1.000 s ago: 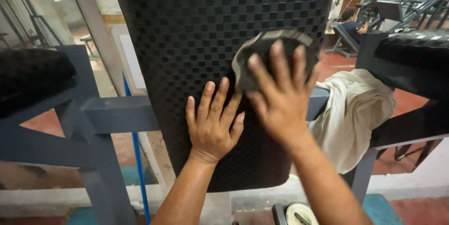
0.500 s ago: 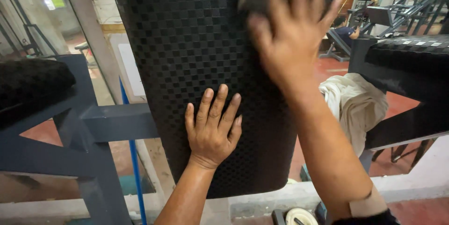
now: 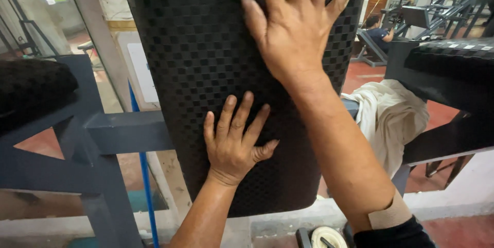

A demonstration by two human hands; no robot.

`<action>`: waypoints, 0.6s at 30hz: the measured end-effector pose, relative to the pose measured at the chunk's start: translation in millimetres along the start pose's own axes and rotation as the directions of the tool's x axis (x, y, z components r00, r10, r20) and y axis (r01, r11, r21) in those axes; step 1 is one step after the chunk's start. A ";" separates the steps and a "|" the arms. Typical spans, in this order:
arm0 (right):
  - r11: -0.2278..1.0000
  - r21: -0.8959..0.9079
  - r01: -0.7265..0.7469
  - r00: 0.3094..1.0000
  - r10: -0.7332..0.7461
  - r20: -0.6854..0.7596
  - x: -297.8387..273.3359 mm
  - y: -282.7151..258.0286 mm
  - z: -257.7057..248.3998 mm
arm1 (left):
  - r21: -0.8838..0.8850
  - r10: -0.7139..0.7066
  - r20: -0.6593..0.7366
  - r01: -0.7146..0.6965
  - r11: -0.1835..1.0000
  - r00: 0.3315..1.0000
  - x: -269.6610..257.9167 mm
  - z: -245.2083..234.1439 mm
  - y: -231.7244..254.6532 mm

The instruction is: Wipe down the padded surfaces of a gym machine using a cloth.

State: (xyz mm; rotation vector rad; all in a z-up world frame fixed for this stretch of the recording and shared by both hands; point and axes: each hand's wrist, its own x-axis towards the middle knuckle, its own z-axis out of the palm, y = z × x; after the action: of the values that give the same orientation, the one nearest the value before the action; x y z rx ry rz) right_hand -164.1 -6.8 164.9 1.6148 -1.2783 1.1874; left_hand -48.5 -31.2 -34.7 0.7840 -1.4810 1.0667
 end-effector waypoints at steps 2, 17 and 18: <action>0.993 -0.025 0.115 0.990 -0.117 -0.085 -13.9 6.5 20.3 | -0.013 -0.004 0.004 0.004 1.000 1.000 -0.2 -1.1 -1.8; 0.988 0.043 0.148 0.986 -0.145 -0.079 -18.2 -16.2 18.3 | -0.130 -0.034 0.048 0.040 0.991 0.998 -8.2 -4.5 -4.1; 0.975 0.020 0.222 0.967 -0.217 -0.133 -24.6 -14.6 22.6 | -0.187 -0.050 0.054 0.059 0.981 0.997 -10.8 -4.5 -4.5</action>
State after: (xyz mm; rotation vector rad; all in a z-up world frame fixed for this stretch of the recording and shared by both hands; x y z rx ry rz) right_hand -146.9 -17.7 134.7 1.6290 -0.9741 1.1610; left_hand -40.7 -29.6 -44.4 0.7167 -1.5679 0.8573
